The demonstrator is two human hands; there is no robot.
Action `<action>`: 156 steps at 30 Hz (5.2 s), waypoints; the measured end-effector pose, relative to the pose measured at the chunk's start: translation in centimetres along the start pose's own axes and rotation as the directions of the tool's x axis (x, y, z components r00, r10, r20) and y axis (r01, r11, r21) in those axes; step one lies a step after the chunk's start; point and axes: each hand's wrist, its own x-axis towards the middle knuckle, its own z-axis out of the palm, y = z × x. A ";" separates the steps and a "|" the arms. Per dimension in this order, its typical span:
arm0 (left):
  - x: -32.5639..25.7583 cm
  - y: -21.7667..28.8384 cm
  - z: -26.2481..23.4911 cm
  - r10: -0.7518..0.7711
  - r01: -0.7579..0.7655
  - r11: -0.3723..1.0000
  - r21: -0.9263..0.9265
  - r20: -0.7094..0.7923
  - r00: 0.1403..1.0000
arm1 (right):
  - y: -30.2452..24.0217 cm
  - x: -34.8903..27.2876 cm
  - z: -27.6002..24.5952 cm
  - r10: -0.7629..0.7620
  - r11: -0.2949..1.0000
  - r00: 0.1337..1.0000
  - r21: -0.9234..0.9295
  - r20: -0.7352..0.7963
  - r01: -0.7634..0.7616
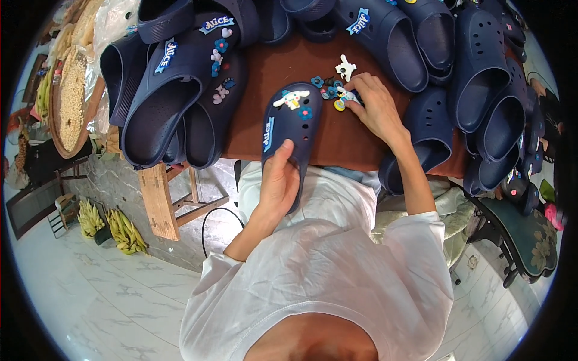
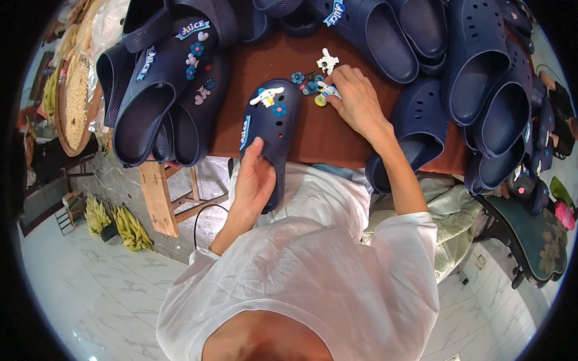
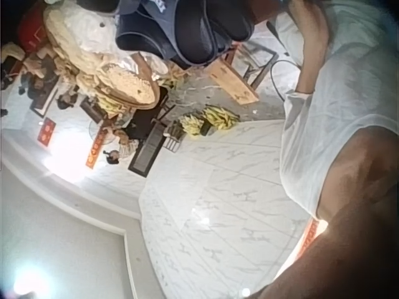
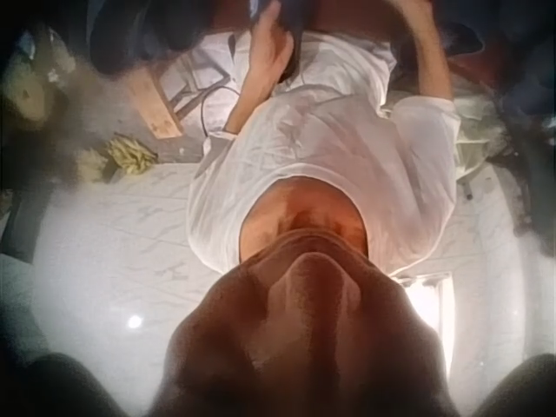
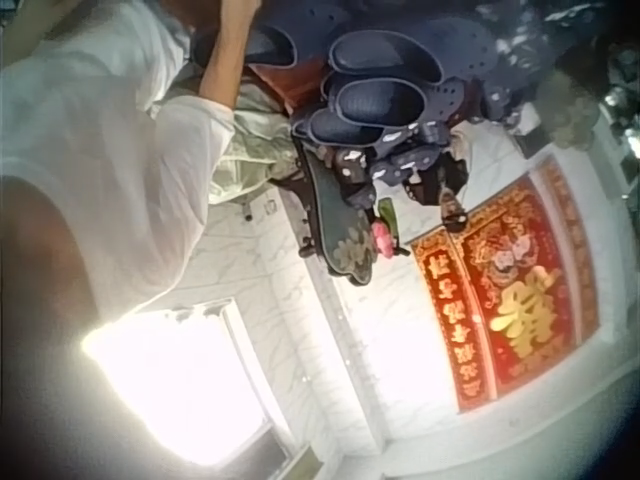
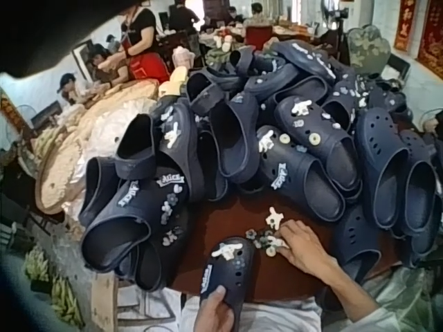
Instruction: The recorder attaches decorative charms into the holes of navy blue clogs on a workshop table.
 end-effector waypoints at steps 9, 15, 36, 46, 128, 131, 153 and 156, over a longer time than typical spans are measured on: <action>-0.2 -0.2 0.8 0.070 -0.071 0.997 0.037 0.016 0.997 | 0.6 -0.9 -0.8 0.114 0.993 0.993 0.001 -0.008 -0.114; -0.5 -0.1 1.3 0.078 -0.078 0.997 0.019 -0.031 0.996 | -1.0 -1.4 -1.2 0.092 0.995 0.994 0.043 -0.057 -0.090; -0.3 -1.8 1.5 0.162 -0.167 0.979 0.114 0.057 0.985 | -5.4 -4.2 1.9 0.194 0.499 0.949 0.808 0.248 -0.313; -0.2 -2.4 1.1 0.175 -0.190 0.961 0.200 0.088 0.981 | -6.9 -4.7 3.4 0.215 0.361 0.966 0.908 0.142 -0.214; -0.5 -1.7 1.9 0.331 -0.242 0.851 0.465 -0.118 0.936 | -1.6 -1.8 -0.8 0.107 0.992 0.992 0.066 -0.071 -0.103; -0.8 -1.6 1.9 0.386 -0.293 0.848 0.441 -0.137 0.912 | -0.2 -1.2 -0.1 0.084 0.993 0.994 -0.079 -0.066 -0.089; -1.0 -3.0 2.5 0.292 -0.246 0.840 0.484 -0.021 0.956 | 0.1 3.4 2.8 -0.084 0.995 0.994 -0.057 -0.073 0.080; -0.8 -3.0 2.2 0.267 -0.230 0.850 0.474 -0.012 0.963 | 0.1 3.1 2.1 -0.062 0.998 0.996 -0.009 -0.061 0.062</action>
